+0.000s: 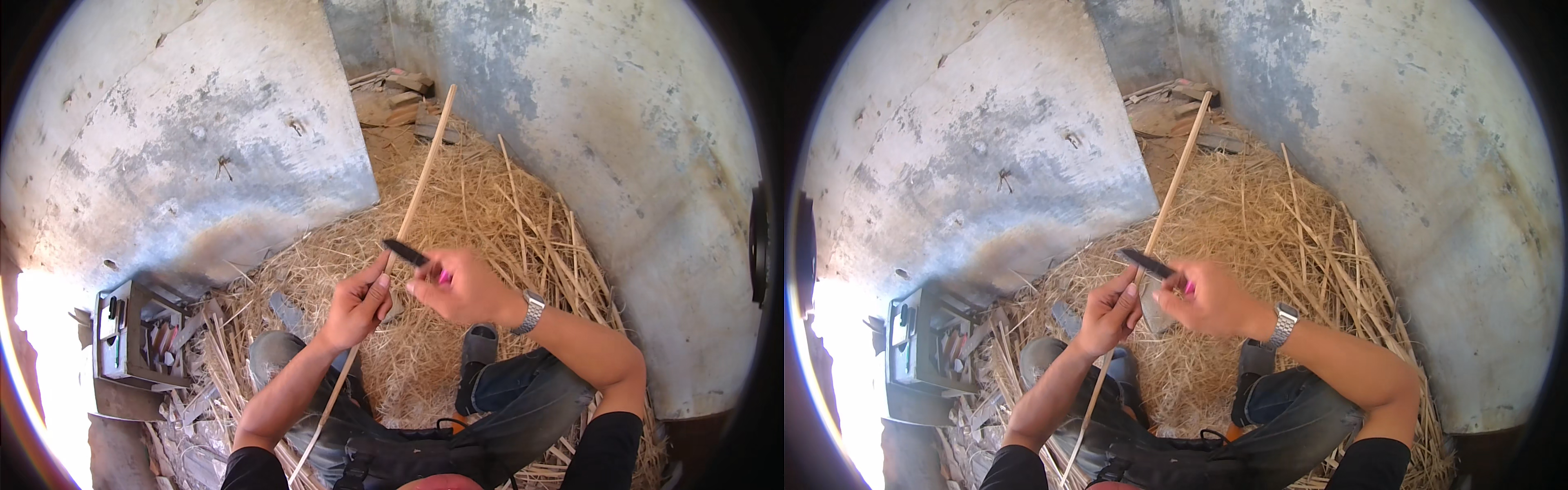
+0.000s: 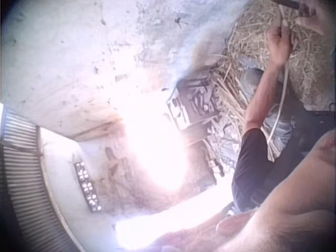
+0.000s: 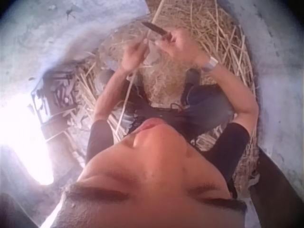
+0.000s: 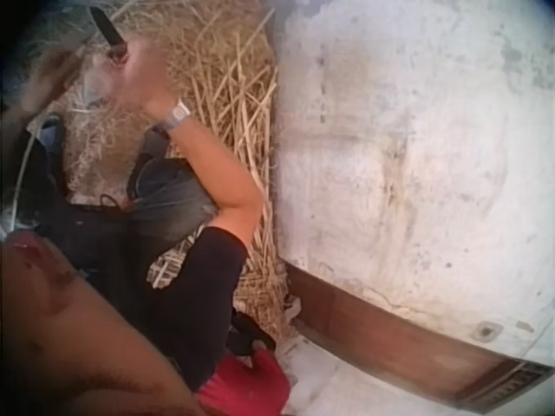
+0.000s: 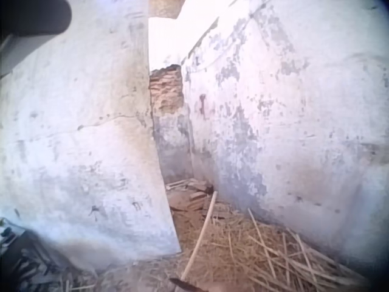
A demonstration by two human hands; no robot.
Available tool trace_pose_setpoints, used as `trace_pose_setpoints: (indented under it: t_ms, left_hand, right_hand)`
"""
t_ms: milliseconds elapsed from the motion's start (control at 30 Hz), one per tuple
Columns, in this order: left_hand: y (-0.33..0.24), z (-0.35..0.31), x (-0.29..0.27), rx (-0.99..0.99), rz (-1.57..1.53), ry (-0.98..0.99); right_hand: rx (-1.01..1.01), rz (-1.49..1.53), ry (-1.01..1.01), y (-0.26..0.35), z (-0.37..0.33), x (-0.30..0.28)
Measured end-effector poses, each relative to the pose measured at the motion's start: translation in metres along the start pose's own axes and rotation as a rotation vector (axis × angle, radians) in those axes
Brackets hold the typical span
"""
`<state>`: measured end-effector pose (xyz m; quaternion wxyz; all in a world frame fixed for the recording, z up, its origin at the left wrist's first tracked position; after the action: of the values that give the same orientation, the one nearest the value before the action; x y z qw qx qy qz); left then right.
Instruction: The person uses a small knife to shave and strip layers from a long bamboo stalk while sitting on a straw-covered floor.
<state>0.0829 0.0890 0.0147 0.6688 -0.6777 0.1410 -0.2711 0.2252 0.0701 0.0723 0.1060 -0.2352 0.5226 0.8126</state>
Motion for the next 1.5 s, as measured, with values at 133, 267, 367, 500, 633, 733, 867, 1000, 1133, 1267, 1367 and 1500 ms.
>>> trace_pose_setpoints:
  t_ms: [133, 267, 367, 500, 633, 733, 867, 1000, 1133, 1267, 1367, 1500]
  left_hand:
    - [0.003, -0.004, 0.003, -0.013, 0.036, 0.035]
    - [0.015, -0.006, 0.007, 0.018, -0.029, 0.1]
    - [0.015, -0.007, 0.014, 0.015, -0.055, 0.126]
    - [0.013, -0.007, 0.015, 0.056, -0.105, 0.11]
    - [0.012, 0.0, 0.013, 0.042, -0.086, 0.043]
    - [0.013, 0.001, 0.01, 0.028, -0.147, 0.015]
    - [0.017, 0.0, 0.007, 0.022, -0.185, 0.016]
    - [0.017, -0.002, 0.003, -0.018, -0.192, 0.046]
    - [0.014, 0.001, 0.004, -0.013, -0.266, 0.022]
    - [0.008, -0.003, 0.013, -0.02, -0.276, 0.059]
    - [0.004, 0.0, 0.01, -0.021, -0.278, 0.065]
    - [0.004, -0.002, 0.004, 0.031, -0.31, 0.062]
  right_hand:
    - [-0.004, -0.168, -0.157, -0.014, 0.015, -0.032]
    - [0.033, -0.385, -0.313, -0.026, 0.025, -0.071]
    - [0.026, -0.601, -0.424, -0.036, 0.027, -0.095]
    - [-0.028, -0.577, -0.413, -0.024, 0.025, -0.083]
    - [-0.094, -0.521, -0.261, -0.012, 0.014, -0.026]
    - [-0.047, -0.5, -0.238, -0.016, 0.015, -0.019]
    - [-0.093, -0.425, -0.194, -0.005, 0.005, 0.003]
    - [-0.078, -0.3, -0.091, -0.003, 0.005, 0.016]
    - [-0.074, -0.318, -0.193, -0.004, 0.016, -0.004]
    - [0.102, -0.382, -0.311, -0.015, 0.029, -0.046]
    - [-0.035, -0.397, -0.245, -0.005, 0.012, -0.011]
    - [-0.103, -0.268, -0.185, -0.001, 0.007, 0.011]
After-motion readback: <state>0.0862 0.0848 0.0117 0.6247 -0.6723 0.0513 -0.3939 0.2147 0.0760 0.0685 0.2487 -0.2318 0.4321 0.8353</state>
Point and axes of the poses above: each hand's wrist, its own z-axis towards the middle knuckle, its own x-axis out of the palm, y = z × x, the point moved 9 cm from there along z, towards the middle knuckle, and after that the axes turned 6 degrees about -z, right-handed, at the moved point
